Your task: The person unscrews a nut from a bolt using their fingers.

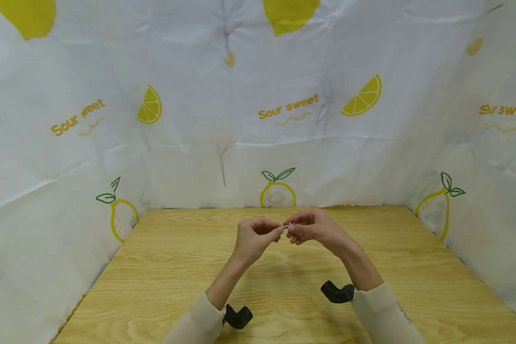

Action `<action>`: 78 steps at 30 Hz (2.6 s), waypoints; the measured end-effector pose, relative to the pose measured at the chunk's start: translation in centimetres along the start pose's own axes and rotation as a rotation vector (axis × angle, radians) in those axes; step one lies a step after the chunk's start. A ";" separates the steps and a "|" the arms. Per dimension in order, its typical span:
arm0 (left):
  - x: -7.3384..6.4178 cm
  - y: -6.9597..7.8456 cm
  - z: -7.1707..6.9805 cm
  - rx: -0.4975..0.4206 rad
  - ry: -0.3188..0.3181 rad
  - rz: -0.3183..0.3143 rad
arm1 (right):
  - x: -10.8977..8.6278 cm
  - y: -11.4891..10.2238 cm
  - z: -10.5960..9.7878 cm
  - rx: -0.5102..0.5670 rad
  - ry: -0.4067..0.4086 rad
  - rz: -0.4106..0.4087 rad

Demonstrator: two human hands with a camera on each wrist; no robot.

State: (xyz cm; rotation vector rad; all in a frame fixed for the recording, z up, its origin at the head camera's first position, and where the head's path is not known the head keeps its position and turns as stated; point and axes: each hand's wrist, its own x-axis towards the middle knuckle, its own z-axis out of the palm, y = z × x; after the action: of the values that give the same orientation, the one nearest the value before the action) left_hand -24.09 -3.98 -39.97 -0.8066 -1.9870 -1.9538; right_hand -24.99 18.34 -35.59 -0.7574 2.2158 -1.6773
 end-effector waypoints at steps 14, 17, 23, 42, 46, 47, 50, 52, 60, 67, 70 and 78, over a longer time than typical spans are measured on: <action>0.1 0.1 -0.1 -0.043 -0.014 -0.034 | -0.2 0.1 0.4 0.041 0.090 -0.027; 0.1 0.2 0.0 -0.049 -0.006 -0.037 | -0.1 0.1 0.4 0.045 0.086 -0.009; 0.1 0.3 0.0 -0.032 0.000 -0.024 | 0.1 0.1 0.4 0.091 0.029 0.037; 0.1 0.1 0.1 -0.030 -0.003 -0.008 | 0.0 0.4 0.6 0.143 0.101 -0.049; 0.1 0.1 0.1 -0.032 -0.002 -0.009 | -0.1 0.4 0.4 0.154 0.079 -0.017; 0.0 0.1 0.1 -0.030 -0.001 -0.008 | -0.1 0.4 0.3 0.156 0.069 -0.008; 0.0 0.1 0.1 -0.024 -0.001 -0.005 | -0.1 0.3 0.2 0.159 0.054 0.006; 0.0 0.0 0.1 -0.024 0.002 -0.004 | 0.0 0.3 0.1 0.153 0.069 0.007; 0.2 -0.4 -0.2 -0.017 0.034 -0.056 | -0.3 0.1 -0.3 0.070 0.209 0.012; 0.4 -0.5 -0.3 -0.034 0.036 -0.114 | -0.5 0.2 -0.6 -0.004 0.287 -0.023; 0.5 -0.7 -0.4 -0.024 0.036 -0.130 | -0.6 0.4 -0.8 -0.007 0.297 -0.025; 1.2 -2.0 -1.2 0.045 0.009 -0.216 | -0.4 0.7 -1.0 0.020 0.299 0.011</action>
State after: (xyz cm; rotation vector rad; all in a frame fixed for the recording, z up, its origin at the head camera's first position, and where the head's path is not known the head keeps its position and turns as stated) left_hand -26.35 -4.83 -40.91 -0.5928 -2.1843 -2.0132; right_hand -25.39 19.51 -35.97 -0.5150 2.3856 -1.9113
